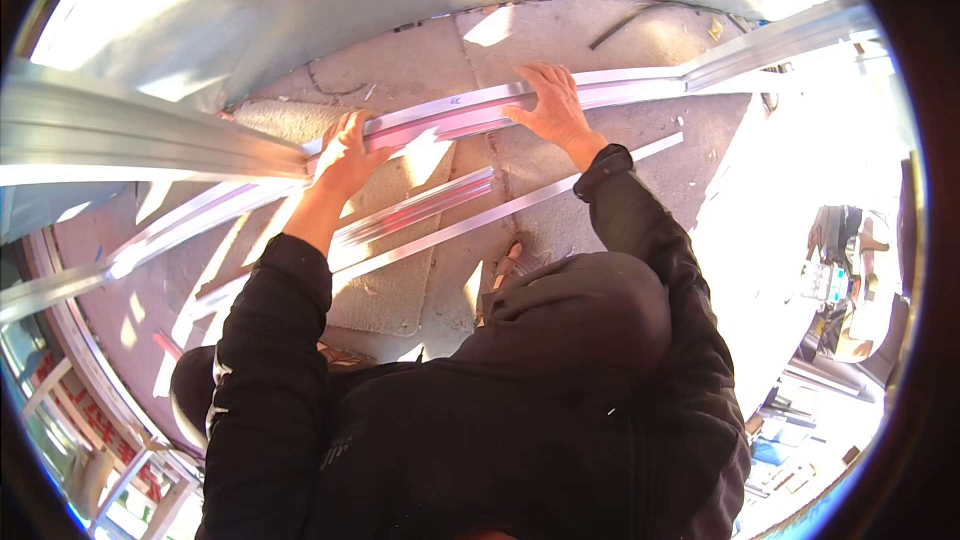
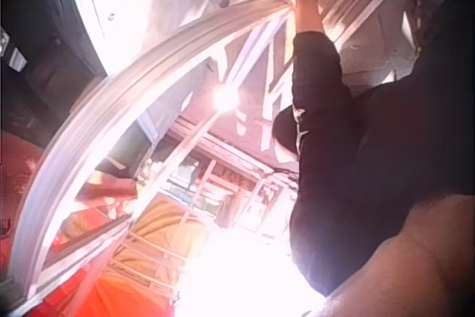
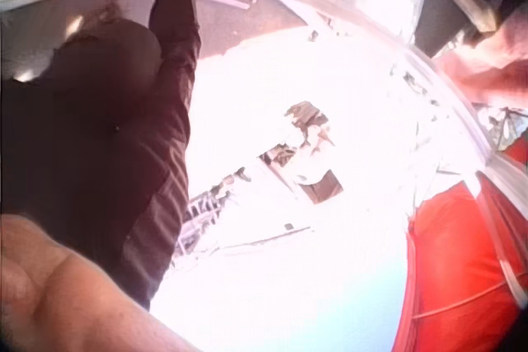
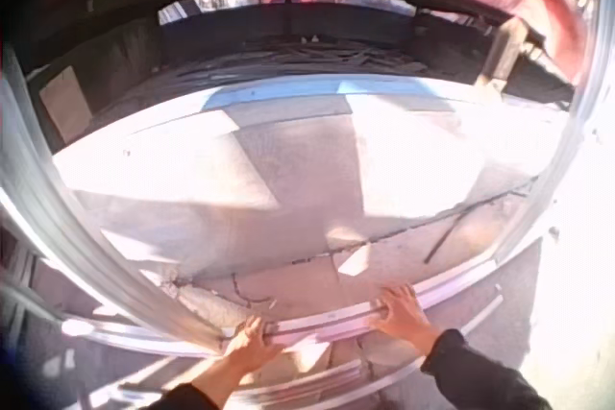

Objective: The person uses a miter saw to cut long aluminum profiles into shorter pieces, then carries them outside and stacks them on a metal rack. The person handles the profiles by hand and operates the saw with both hands.

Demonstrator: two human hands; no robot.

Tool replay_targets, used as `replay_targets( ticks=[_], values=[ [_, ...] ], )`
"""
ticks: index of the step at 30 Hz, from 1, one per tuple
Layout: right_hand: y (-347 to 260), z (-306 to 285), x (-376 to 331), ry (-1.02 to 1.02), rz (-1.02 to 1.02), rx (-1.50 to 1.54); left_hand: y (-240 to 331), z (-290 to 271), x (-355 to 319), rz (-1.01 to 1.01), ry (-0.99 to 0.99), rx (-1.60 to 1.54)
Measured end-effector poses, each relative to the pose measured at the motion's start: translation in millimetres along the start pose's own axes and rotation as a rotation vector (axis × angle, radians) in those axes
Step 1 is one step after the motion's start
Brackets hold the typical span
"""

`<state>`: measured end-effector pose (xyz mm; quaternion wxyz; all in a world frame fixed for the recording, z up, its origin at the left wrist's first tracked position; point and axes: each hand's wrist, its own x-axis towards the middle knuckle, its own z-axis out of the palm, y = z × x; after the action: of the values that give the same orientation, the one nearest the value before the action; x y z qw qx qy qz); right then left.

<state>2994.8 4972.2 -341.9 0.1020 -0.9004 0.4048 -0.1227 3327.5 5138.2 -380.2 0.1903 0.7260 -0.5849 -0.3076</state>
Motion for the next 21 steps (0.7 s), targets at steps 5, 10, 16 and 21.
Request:
replay_targets(
  ticks=[5,10,16,21],
  values=[
    [23,-13,-31,0.325,1.064,0.485,-18,15,-6,0.122,0.091,-0.017],
    [49,-17,-34,0.453,1.258,1.0,-28,22,-3,0.196,0.104,-0.093],
    [51,-20,-43,0.508,1.315,0.986,-31,24,-1,0.209,0.139,-0.123],
    [57,-20,-39,0.543,1.329,1.056,-29,22,-2,0.235,0.132,-0.107]
  ],
)
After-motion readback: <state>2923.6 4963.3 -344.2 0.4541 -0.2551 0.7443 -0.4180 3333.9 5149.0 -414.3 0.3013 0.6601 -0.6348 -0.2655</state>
